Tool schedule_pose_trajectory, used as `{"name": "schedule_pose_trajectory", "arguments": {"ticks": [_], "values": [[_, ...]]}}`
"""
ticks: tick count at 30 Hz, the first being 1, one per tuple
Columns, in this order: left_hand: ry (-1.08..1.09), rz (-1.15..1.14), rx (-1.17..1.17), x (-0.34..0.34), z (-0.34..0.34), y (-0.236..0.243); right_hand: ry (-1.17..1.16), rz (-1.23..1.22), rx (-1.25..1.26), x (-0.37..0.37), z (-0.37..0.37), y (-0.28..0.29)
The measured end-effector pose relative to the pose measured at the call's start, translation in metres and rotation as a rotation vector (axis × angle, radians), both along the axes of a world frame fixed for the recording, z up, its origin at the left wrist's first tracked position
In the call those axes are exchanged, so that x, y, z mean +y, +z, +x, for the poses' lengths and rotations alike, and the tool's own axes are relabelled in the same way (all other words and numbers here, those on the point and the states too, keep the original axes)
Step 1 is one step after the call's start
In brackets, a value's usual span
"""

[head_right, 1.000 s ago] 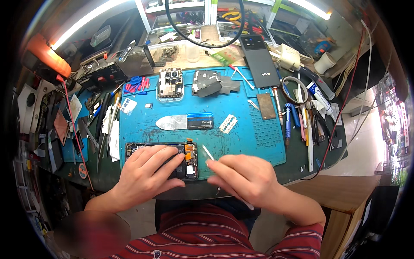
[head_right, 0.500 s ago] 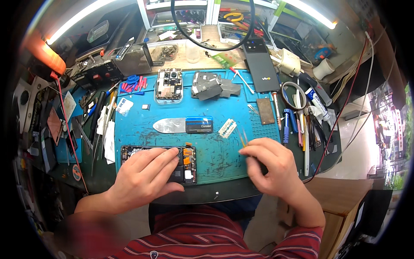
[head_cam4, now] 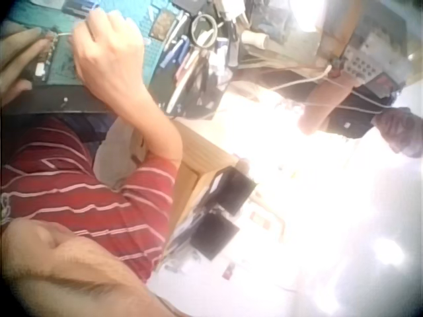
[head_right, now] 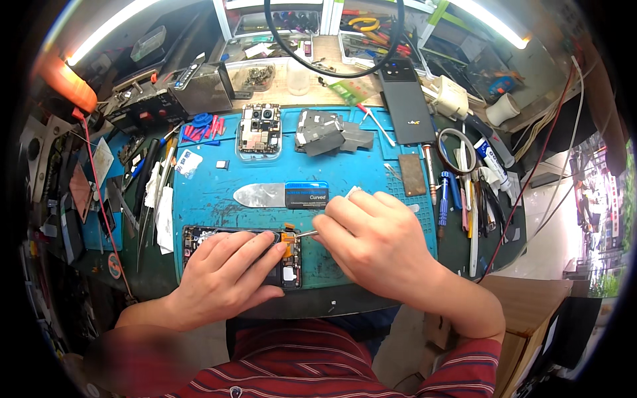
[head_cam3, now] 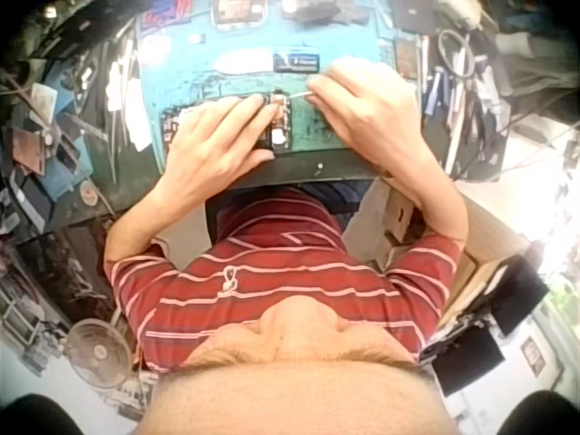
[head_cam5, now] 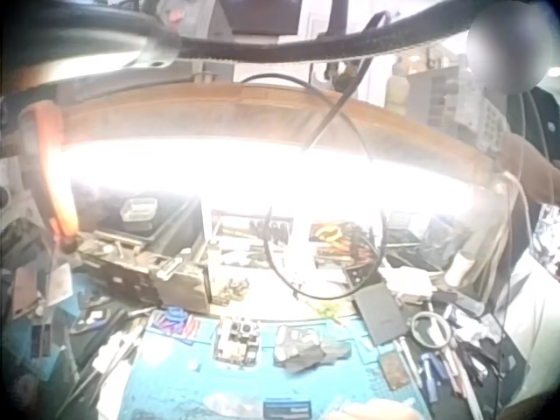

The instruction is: The person cleans the smartphone screen with a wipe, then uses a prying tool to open the back cover. They remove the battery and use a screwdriver to unscrew internal components. The person continues to disassemble the phone, handling the motherboard and other parts.

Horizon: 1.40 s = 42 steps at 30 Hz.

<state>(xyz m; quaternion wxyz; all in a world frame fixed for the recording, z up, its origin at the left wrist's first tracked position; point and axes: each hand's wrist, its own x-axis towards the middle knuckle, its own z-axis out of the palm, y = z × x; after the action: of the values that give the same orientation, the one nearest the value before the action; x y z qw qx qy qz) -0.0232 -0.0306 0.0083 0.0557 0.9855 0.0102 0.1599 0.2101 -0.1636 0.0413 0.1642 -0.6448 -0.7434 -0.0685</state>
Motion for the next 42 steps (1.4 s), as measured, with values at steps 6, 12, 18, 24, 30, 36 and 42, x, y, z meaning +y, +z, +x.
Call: {"name": "schedule_pose_trajectory", "arguments": {"ticks": [6, 12, 18, 24, 30, 36, 42], "values": [[-0.008, -0.019, -0.015, 0.001, 0.0, -0.002, 0.05, 0.004, -0.028, 0.008, 0.0, -0.006], [-0.004, -0.024, -0.016, 0.001, 0.0, -0.003, 0.089, 0.004, -0.049, 0.011, 0.003, -0.006], [-0.001, -0.027, -0.013, 0.0, 0.0, -0.003, 0.159, -0.054, 0.119, 0.02, 0.017, -0.01], [-0.01, -0.032, -0.019, 0.001, 0.0, -0.003, 0.126, -0.09, 0.284, 0.018, 0.02, -0.02], [-0.011, -0.03, -0.042, 0.001, 0.001, -0.003, 0.15, -0.087, 0.391, 0.02, 0.023, -0.03], [-0.005, -0.123, -0.02, 0.004, 0.004, 0.005, 0.15, -0.058, 0.43, 0.02, 0.021, -0.032], [-0.052, -0.038, 0.09, 0.007, 0.01, 0.018, 0.148, -0.042, 0.459, 0.022, 0.018, -0.035]]}}
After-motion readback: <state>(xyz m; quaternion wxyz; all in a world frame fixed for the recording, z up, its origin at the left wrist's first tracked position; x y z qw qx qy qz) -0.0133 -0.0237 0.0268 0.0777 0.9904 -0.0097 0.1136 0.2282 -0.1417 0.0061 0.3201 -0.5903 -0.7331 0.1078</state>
